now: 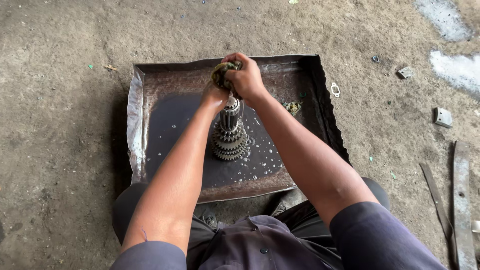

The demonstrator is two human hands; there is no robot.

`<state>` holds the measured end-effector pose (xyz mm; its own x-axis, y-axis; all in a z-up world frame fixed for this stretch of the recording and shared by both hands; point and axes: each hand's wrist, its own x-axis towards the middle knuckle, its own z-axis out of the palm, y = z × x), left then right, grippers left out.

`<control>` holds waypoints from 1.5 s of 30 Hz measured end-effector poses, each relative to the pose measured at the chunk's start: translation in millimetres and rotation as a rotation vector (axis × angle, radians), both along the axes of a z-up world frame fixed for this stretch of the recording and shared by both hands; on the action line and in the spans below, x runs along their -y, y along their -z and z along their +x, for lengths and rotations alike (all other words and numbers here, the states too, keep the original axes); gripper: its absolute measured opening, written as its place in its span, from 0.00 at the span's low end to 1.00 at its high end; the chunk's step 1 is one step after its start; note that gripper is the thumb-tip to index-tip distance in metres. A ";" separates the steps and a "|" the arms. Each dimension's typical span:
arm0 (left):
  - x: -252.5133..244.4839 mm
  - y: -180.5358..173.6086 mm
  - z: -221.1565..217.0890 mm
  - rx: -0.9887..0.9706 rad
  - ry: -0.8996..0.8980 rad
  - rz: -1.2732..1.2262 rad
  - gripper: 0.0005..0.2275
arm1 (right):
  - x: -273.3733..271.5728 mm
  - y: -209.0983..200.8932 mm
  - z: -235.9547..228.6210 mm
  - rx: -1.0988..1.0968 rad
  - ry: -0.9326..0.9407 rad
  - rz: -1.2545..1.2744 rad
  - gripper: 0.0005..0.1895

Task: The person cleans a gear shaft assembly using a cloth soaked in liquid, wiping the individual gears and the central shaft while it rests in a metal tray.

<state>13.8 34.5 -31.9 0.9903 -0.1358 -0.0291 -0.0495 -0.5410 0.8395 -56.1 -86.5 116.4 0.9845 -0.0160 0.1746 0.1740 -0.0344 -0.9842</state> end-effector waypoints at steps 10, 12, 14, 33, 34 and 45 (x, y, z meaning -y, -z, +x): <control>-24.4 14.7 -23.0 0.023 0.122 -0.426 0.12 | -6.2 -13.9 16.1 -0.001 -0.067 0.190 0.09; -24.5 25.5 -21.4 0.013 0.138 -0.435 0.11 | -11.0 -16.1 16.3 0.004 -0.078 0.211 0.09; -22.8 35.0 -16.5 0.023 0.149 -0.487 0.11 | -15.3 -19.3 16.6 -0.004 -0.098 0.269 0.11; 21.7 -19.7 -80.6 0.267 -0.118 0.235 0.35 | -42.6 -27.9 23.8 -0.018 -0.035 0.310 0.26; 24.2 -18.1 -85.1 0.365 -0.175 0.257 0.37 | -43.8 -28.4 24.4 -0.042 -0.015 0.319 0.27; -6.8 -47.7 -44.4 0.098 0.394 0.446 0.40 | -32.9 -23.5 27.1 0.004 -0.168 0.195 0.10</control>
